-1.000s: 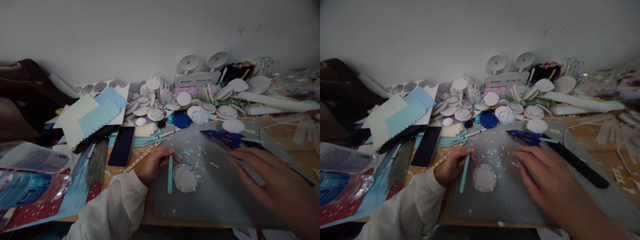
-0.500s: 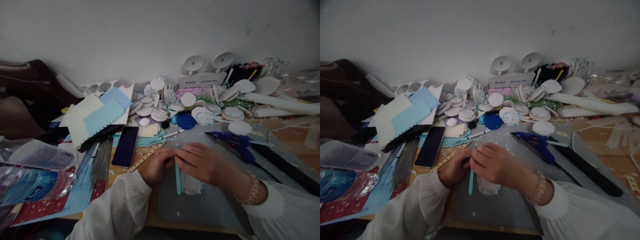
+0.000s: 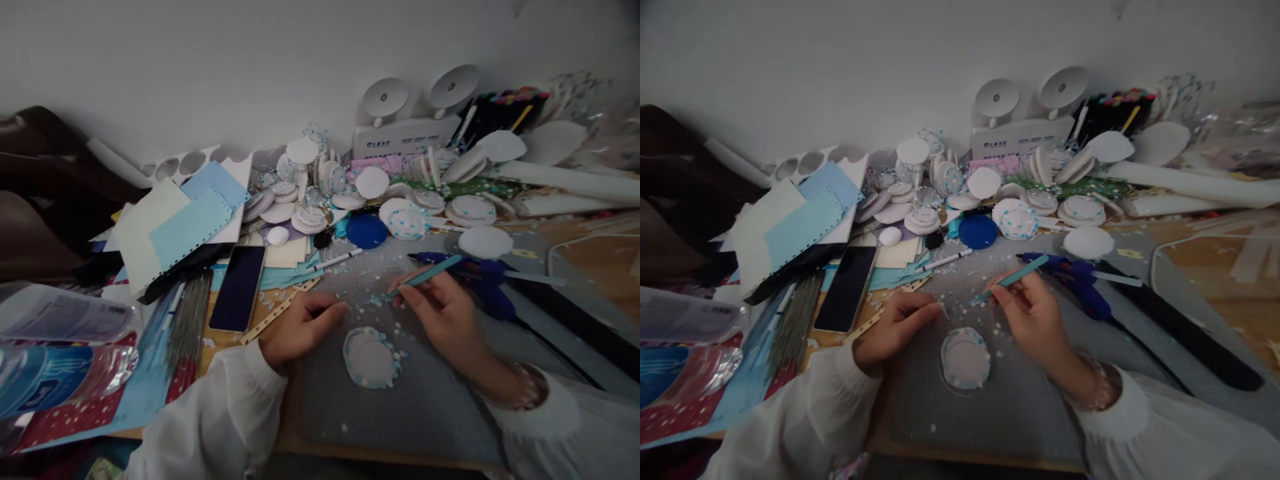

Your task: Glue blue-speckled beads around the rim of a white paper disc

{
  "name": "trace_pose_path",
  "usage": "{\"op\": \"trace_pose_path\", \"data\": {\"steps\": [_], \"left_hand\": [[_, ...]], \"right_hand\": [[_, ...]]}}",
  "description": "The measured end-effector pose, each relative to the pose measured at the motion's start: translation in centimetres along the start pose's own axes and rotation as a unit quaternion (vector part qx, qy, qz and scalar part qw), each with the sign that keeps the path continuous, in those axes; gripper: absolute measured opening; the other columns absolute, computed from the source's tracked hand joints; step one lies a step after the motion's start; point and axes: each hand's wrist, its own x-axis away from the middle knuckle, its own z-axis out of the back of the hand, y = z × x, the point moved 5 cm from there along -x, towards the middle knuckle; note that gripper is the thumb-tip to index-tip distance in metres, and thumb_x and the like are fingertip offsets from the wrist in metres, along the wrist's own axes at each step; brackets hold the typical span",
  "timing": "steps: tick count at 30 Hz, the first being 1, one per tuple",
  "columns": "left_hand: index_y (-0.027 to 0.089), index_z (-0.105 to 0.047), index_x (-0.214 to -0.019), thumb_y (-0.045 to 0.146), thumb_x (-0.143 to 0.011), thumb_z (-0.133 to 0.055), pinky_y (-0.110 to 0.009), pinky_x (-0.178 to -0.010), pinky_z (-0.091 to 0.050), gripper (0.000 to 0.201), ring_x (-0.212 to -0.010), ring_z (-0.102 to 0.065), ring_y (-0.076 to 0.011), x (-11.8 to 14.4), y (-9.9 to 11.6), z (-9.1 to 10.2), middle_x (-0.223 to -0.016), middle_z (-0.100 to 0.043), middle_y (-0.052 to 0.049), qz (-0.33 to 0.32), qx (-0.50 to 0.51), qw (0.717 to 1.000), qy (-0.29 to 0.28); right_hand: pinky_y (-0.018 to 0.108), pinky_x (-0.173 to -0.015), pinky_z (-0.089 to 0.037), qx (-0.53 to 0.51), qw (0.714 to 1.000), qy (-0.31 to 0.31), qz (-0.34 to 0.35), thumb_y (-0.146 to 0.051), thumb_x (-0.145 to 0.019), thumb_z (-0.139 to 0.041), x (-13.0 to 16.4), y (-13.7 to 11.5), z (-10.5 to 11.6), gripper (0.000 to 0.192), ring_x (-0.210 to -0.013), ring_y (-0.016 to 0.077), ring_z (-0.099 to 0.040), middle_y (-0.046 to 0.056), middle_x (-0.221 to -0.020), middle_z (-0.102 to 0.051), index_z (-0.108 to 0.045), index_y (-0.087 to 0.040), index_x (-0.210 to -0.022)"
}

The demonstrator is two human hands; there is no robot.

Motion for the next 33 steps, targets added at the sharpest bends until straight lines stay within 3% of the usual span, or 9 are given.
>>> {"op": "trace_pose_path", "data": {"steps": [4, 7, 10, 18, 33], "left_hand": [[0.014, -0.053, -0.061, 0.031, -0.087, -0.053, -0.023, -0.051, -0.025, 0.031, -0.053, -0.037, -0.0077, 0.1, -0.1, -0.1, -0.056, -0.041, 0.004, -0.03, -0.149, 0.985, -0.082], [0.015, -0.059, -0.07, 0.027, -0.084, -0.058, -0.022, -0.055, -0.029, 0.018, -0.057, -0.044, -0.008, 0.5, 0.3, -0.9, -0.063, -0.052, 0.003, -0.072, -0.221, 0.96, -0.154], [0.016, -0.059, -0.072, 0.023, -0.085, -0.056, -0.022, -0.057, -0.03, 0.015, -0.06, -0.047, -0.0086, 0.7, 0.7, -1.6, -0.066, -0.055, 0.002, -0.088, -0.241, 0.949, -0.185], [0.014, -0.053, -0.066, 0.026, -0.092, -0.048, -0.019, -0.05, -0.028, 0.028, -0.052, -0.037, -0.0068, 0.4, 1.0, -2.0, -0.057, -0.042, 0.005, -0.044, -0.113, 0.974, -0.193], [0.015, -0.047, -0.064, 0.03, -0.09, -0.051, -0.019, -0.048, -0.025, 0.031, -0.052, -0.032, -0.007, 0.4, 0.2, -2.3, -0.056, -0.038, 0.005, -0.018, -0.044, 0.983, -0.176]], "right_hand": [[0.026, -0.05, -0.052, -0.064, 0.994, -0.041, -0.081, -0.031, -0.086, -0.061, 0.3, 0.1, -0.6, 0.009, -0.058, 0.0149, -0.063, 0.003, -0.075, -0.068, -0.061, -0.023, -0.083], [0.023, -0.051, -0.051, -0.094, 0.988, -0.063, -0.105, -0.03, -0.085, -0.061, 0.6, -0.5, -0.9, 0.008, -0.06, 0.0131, -0.062, 0.002, -0.075, -0.067, -0.06, -0.022, -0.083], [0.022, -0.054, -0.053, -0.109, 0.985, -0.079, -0.107, -0.027, -0.086, -0.06, 0.8, -0.7, -1.1, 0.006, -0.062, 0.0123, -0.062, 0.001, -0.075, -0.066, -0.059, -0.022, -0.083], [0.025, -0.052, -0.056, -0.093, 0.986, -0.134, -0.025, -0.028, -0.091, -0.054, 1.3, -1.0, -1.5, 0.004, -0.063, 0.0162, -0.066, 0.003, -0.077, -0.067, -0.055, -0.024, -0.089], [0.025, -0.056, -0.056, -0.053, 0.988, -0.142, -0.016, -0.025, -0.09, -0.054, 1.6, -1.0, -2.0, 0.003, -0.067, 0.0166, -0.067, 0.004, -0.078, -0.066, -0.054, -0.022, -0.088]]}}
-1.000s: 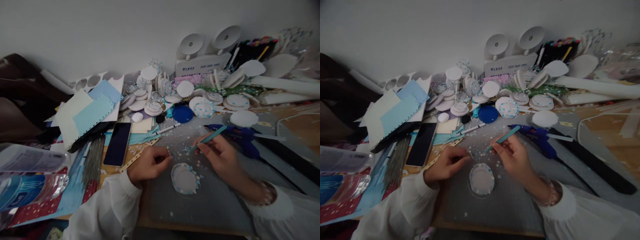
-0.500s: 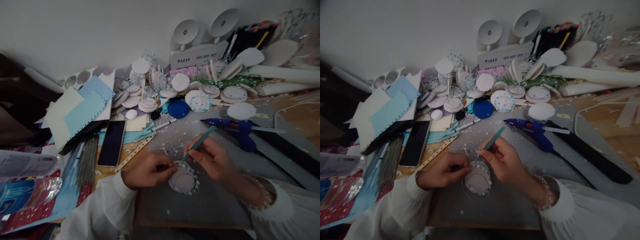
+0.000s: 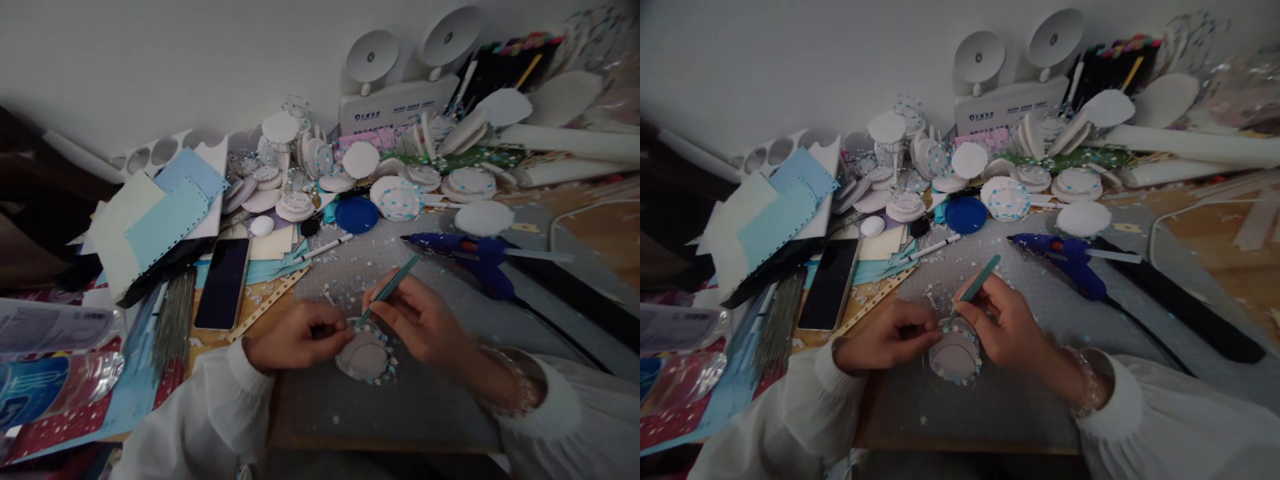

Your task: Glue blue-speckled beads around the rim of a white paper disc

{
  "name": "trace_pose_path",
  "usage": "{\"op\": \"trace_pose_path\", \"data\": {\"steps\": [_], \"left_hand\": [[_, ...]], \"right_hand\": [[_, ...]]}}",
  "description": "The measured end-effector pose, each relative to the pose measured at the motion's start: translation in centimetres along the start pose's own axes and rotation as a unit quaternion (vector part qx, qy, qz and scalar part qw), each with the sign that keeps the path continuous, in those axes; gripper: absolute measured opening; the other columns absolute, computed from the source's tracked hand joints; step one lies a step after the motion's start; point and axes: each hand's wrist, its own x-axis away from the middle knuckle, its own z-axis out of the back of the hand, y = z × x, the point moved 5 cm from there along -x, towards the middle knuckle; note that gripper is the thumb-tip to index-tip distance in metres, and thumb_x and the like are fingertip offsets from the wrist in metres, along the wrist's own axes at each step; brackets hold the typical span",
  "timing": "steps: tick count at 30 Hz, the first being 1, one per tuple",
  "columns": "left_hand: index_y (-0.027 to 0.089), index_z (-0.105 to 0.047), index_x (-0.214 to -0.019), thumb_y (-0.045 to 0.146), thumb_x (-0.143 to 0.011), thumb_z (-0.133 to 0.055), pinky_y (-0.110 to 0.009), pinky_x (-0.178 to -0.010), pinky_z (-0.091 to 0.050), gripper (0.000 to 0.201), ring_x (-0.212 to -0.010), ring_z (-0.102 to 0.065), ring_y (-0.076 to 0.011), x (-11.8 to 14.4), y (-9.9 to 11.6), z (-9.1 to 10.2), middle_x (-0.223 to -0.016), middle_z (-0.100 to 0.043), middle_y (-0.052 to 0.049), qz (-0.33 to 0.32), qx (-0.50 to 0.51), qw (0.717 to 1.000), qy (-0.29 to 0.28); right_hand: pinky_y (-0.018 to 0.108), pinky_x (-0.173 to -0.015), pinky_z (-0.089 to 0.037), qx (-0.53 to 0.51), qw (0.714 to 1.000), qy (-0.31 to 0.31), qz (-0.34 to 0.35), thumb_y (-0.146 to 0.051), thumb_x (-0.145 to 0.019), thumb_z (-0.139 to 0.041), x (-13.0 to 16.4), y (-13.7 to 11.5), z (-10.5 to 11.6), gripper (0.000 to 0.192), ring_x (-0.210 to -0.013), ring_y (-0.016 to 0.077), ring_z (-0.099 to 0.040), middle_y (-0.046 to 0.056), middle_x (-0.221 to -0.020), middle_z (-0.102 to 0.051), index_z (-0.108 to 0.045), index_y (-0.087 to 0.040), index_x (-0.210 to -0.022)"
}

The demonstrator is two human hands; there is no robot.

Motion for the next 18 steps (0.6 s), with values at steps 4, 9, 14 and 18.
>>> {"op": "trace_pose_path", "data": {"steps": [4, 9, 14, 18], "left_hand": [[0.015, -0.047, -0.064, 0.03, -0.09, -0.052, -0.019, -0.048, -0.025, 0.03, -0.052, -0.033, -0.0071, 0.0, -0.02, 0.02, -0.057, -0.039, 0.005, 0.002, 0.002, 1.0, 0.001], [0.015, -0.047, -0.064, 0.031, -0.09, -0.051, -0.02, -0.048, -0.026, 0.031, -0.052, -0.032, -0.0069, 0.01, -0.1, 0.03, -0.056, -0.038, 0.005, 0.005, 0.006, 1.0, -0.002], [0.015, -0.049, -0.064, 0.03, -0.091, -0.05, -0.02, -0.048, -0.027, 0.031, -0.052, -0.033, -0.0072, 0.08, 0.15, 0.14, -0.057, -0.038, 0.005, -0.012, -0.007, 1.0, 0.0], [0.015, -0.049, -0.065, 0.028, -0.092, -0.048, -0.02, -0.049, -0.027, 0.03, -0.053, -0.035, -0.0076, 0.08, 0.39, 0.2, -0.058, -0.039, 0.004, -0.013, -0.01, 1.0, -0.009]], "right_hand": [[0.027, -0.06, -0.057, 0.01, 1.0, 0.002, 0.003, -0.025, -0.09, -0.054, 0.08, -0.06, -0.04, 0.004, -0.07, 0.0175, -0.068, 0.004, -0.079, -0.066, -0.054, -0.022, -0.089], [0.026, -0.059, -0.057, -0.019, 1.0, 0.001, -0.002, -0.026, -0.091, -0.054, 0.04, 0.07, 0.18, 0.003, -0.071, 0.0173, -0.067, 0.005, -0.081, -0.065, -0.055, -0.023, -0.091], [0.025, -0.055, -0.056, -0.055, 0.998, -0.018, -0.035, -0.026, -0.091, -0.055, -0.18, 0.64, 0.06, 0.004, -0.067, 0.0165, -0.065, 0.004, -0.077, -0.064, -0.055, -0.023, -0.087], [0.026, -0.058, -0.056, -0.051, 0.996, -0.041, -0.06, -0.028, -0.09, -0.054, -0.06, 0.92, -0.38, 0.008, -0.069, 0.0163, -0.064, 0.005, -0.079, -0.064, -0.055, -0.02, -0.087]]}}
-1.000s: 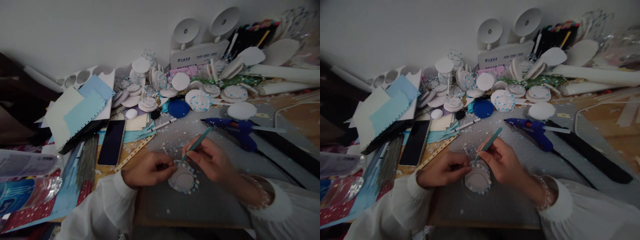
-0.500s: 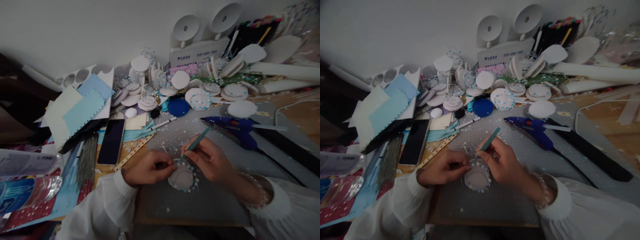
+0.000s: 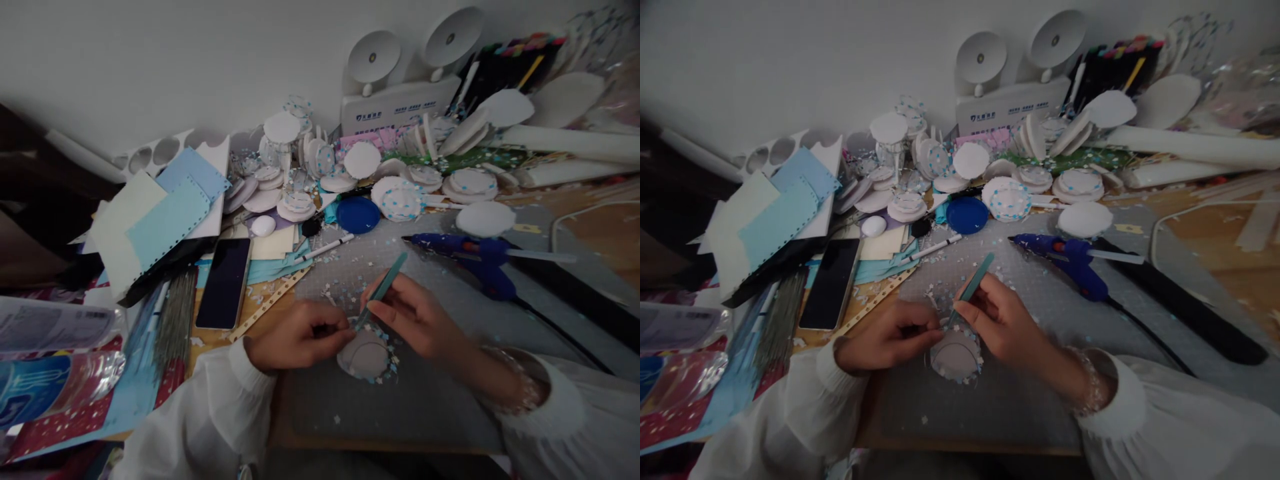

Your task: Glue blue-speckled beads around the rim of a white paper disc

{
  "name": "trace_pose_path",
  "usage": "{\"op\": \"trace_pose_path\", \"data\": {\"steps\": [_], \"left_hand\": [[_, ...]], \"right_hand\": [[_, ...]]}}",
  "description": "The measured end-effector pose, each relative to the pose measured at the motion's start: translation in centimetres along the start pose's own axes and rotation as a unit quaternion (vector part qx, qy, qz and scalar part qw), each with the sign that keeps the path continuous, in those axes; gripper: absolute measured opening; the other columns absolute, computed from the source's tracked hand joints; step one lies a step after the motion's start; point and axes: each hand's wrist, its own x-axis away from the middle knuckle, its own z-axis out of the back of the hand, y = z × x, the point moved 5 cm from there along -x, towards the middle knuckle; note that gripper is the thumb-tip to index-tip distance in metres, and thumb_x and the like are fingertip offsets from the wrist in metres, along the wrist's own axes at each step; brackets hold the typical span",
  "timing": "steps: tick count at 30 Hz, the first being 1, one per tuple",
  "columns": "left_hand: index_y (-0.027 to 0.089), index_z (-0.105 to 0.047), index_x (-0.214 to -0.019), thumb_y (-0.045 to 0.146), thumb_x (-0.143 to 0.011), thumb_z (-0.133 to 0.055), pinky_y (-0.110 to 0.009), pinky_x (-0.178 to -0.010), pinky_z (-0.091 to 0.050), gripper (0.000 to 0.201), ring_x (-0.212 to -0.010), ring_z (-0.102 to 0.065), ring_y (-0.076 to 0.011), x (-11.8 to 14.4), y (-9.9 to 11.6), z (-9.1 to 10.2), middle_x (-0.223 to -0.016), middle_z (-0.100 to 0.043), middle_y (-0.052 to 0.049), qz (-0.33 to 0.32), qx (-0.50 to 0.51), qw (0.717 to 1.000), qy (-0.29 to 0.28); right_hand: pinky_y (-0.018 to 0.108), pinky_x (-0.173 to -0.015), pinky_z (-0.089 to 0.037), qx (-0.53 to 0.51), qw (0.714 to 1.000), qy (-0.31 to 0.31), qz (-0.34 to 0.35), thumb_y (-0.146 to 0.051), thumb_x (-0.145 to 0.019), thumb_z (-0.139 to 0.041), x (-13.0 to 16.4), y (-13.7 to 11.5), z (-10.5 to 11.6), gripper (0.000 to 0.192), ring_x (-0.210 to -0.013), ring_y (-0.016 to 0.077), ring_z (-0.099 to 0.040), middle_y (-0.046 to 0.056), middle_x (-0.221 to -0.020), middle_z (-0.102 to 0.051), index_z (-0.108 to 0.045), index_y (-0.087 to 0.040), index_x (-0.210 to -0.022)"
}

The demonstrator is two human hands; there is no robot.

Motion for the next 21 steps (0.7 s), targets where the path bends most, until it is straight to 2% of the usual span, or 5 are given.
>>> {"op": "trace_pose_path", "data": {"steps": [7, 12, 21], "left_hand": [[0.015, -0.049, -0.066, 0.027, -0.093, -0.047, -0.021, -0.052, -0.03, 0.029, -0.056, -0.038, -0.0088, -0.11, 0.21, 0.1, -0.06, -0.042, 0.003, -0.018, -0.009, 1.0, -0.018], [0.015, -0.05, -0.065, 0.026, -0.093, -0.047, -0.023, -0.054, -0.032, 0.03, -0.058, -0.04, -0.0099, -0.09, 0.14, 0.09, -0.061, -0.043, 0.002, -0.035, -0.015, 0.999, -0.025], [0.015, -0.05, -0.067, 0.027, -0.093, -0.047, -0.022, -0.055, -0.032, 0.029, -0.058, -0.04, -0.0096, 0.12, -0.1, 0.04, -0.062, -0.043, 0.003, -0.014, -0.009, 0.999, -0.031]], "right_hand": [[0.025, -0.058, -0.055, 0.01, 1.0, 0.006, -0.01, -0.026, -0.089, -0.055, 0.03, 0.01, -0.06, 0.008, -0.068, 0.0151, -0.063, 0.004, -0.076, -0.063, -0.054, -0.019, -0.084], [0.024, -0.052, -0.052, 0.009, 1.0, 0.017, -0.021, -0.029, -0.088, -0.055, 0.11, 0.06, -0.2, 0.013, -0.062, 0.0145, -0.06, 0.002, -0.069, -0.06, -0.052, -0.02, -0.08], [0.024, -0.052, -0.051, -0.052, 0.997, 0.005, -0.053, -0.032, -0.088, -0.056, -0.17, 0.14, -0.03, 0.015, -0.06, 0.0135, -0.058, 0.0, -0.068, -0.058, -0.053, -0.02, -0.08]]}}
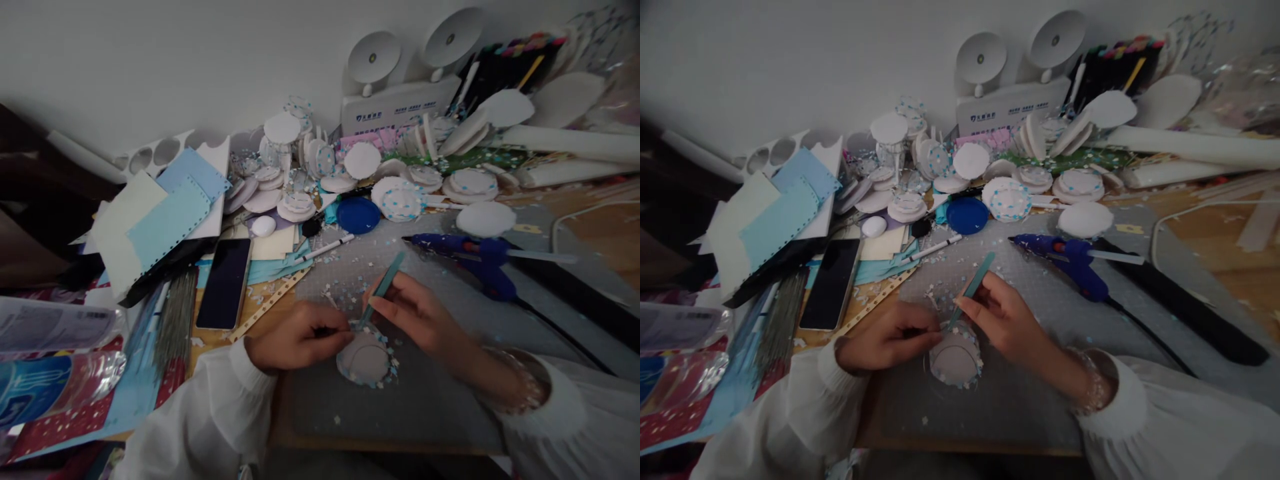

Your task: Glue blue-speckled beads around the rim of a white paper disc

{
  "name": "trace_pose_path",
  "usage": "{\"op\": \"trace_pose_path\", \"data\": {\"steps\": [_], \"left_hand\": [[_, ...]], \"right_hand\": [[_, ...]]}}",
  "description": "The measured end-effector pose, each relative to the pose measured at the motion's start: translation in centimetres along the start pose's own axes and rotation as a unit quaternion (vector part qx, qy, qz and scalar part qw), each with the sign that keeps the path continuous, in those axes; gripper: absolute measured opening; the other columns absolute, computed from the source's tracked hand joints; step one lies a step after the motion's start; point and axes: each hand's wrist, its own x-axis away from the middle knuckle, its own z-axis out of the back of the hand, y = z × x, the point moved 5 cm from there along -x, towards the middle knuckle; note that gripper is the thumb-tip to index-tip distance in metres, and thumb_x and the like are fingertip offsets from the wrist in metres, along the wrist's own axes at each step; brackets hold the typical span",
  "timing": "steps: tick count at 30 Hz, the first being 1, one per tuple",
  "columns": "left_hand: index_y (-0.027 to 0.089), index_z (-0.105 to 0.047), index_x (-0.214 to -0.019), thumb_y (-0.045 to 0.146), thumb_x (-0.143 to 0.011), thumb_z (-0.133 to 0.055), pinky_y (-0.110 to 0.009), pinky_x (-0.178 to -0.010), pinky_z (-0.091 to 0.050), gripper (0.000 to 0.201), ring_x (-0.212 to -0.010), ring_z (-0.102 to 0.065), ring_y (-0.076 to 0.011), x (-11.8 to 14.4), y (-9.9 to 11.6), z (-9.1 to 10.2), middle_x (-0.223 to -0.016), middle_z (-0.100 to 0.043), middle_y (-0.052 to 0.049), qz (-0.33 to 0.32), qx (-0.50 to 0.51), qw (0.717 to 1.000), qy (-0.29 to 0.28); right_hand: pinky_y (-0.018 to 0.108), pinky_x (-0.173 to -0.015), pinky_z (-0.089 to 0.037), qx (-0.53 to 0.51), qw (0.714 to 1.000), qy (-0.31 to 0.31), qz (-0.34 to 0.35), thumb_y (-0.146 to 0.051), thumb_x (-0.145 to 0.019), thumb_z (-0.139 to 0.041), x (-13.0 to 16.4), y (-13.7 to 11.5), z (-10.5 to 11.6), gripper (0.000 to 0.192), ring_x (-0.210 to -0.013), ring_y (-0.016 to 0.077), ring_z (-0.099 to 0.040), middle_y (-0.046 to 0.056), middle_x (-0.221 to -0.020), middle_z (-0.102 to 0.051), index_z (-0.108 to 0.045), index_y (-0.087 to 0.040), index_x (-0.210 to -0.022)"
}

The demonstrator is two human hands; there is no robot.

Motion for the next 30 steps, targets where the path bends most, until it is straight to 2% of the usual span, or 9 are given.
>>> {"op": "trace_pose_path", "data": {"steps": [11, 16, 24, 30], "left_hand": [[0.014, -0.049, -0.067, 0.025, -0.093, -0.047, -0.022, -0.057, -0.032, 0.028, -0.06, -0.041, -0.0095, -0.2, 0.1, -0.1, -0.063, -0.044, 0.002, -0.012, 0.006, 1.0, -0.002], [0.014, -0.049, -0.066, 0.026, -0.093, -0.048, -0.021, -0.055, -0.032, 0.029, -0.058, -0.04, -0.0088, -0.2, -0.1, -0.1, -0.061, -0.042, 0.003, -0.01, 0.006, 1.0, -0.003], [0.014, -0.049, -0.066, 0.023, -0.092, -0.048, -0.021, -0.055, -0.032, 0.028, -0.058, -0.041, -0.0085, -0.3, 0.2, -0.2, -0.062, -0.043, 0.003, -0.035, -0.005, 0.999, 0.006], [0.013, -0.05, -0.066, 0.022, -0.092, -0.048, -0.021, -0.054, -0.031, 0.028, -0.057, -0.039, -0.0081, -0.3, 0.3, -0.1, -0.061, -0.043, 0.003, -0.028, -0.008, 1.0, 0.009]], "right_hand": [[0.024, -0.053, -0.049, -0.007, 1.0, 0.003, 0.001, -0.034, -0.087, -0.057, 0.0, -0.3, 0.0, 0.017, -0.062, 0.0136, -0.057, 0.001, -0.07, -0.058, -0.051, -0.021, -0.079], [0.024, -0.055, -0.048, -0.011, 0.999, 0.005, -0.044, -0.033, -0.085, -0.058, 0.2, -0.1, -0.3, 0.014, -0.063, 0.0127, -0.056, 0.001, -0.071, -0.058, -0.054, -0.02, -0.081], [0.026, -0.054, -0.044, -0.009, 0.994, 0.0, -0.108, -0.041, -0.08, -0.06, 0.0, 0.7, -0.2, 0.025, -0.06, 0.0131, -0.051, -0.001, -0.065, -0.053, -0.047, -0.021, -0.073], [0.026, -0.055, -0.043, -0.049, 0.991, -0.004, -0.126, -0.042, -0.081, -0.063, 0.0, 1.3, -0.2, 0.026, -0.061, 0.0125, -0.054, -0.002, -0.064, -0.056, -0.051, -0.019, -0.074]]}}
